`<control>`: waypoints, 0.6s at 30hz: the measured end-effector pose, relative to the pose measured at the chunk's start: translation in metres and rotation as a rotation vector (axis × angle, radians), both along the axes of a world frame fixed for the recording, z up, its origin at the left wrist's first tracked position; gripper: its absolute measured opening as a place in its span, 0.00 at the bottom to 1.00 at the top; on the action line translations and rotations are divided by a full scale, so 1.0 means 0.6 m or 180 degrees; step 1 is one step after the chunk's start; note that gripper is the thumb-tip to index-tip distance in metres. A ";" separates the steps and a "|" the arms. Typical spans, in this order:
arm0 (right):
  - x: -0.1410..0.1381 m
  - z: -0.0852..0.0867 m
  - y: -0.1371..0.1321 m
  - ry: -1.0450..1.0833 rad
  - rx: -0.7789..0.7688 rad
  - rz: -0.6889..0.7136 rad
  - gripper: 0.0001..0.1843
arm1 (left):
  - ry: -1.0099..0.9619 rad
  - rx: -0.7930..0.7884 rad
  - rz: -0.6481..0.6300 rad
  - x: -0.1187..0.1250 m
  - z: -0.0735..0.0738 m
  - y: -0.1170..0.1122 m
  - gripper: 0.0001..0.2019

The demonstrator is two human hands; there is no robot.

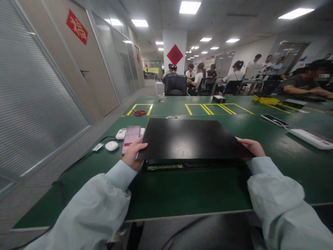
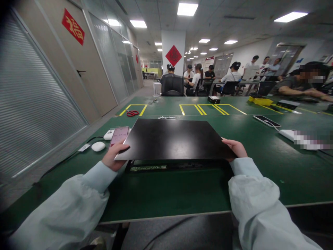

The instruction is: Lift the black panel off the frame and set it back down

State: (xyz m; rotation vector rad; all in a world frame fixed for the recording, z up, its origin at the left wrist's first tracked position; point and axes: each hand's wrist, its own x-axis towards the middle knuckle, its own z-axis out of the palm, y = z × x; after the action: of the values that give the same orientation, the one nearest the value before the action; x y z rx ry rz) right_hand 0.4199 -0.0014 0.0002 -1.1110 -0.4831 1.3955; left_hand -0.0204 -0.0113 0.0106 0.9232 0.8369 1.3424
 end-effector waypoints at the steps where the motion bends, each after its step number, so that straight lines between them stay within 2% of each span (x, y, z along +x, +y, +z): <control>1: 0.002 0.001 -0.001 0.0034 0.0046 0.0009 0.17 | 0.0022 0.0003 -0.0042 0.000 -0.003 0.000 0.30; 6: 0.006 0.008 -0.005 0.0181 0.0064 0.0143 0.17 | 0.0105 -0.0085 -0.0160 0.003 -0.010 0.001 0.29; 13: 0.010 0.015 0.000 0.0120 -0.0221 -0.0507 0.21 | -0.0031 -0.0147 -0.0059 0.003 -0.004 0.001 0.24; 18: 0.008 0.016 -0.002 -0.0017 -0.0214 -0.0520 0.22 | -0.0081 -0.0132 0.0157 -0.005 0.000 0.004 0.18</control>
State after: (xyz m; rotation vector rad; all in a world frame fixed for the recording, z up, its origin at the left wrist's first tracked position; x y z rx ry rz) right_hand 0.4248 -0.0028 0.0100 -1.1820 -0.3433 1.2738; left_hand -0.0236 -0.0091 0.0107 0.8563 0.8696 1.3718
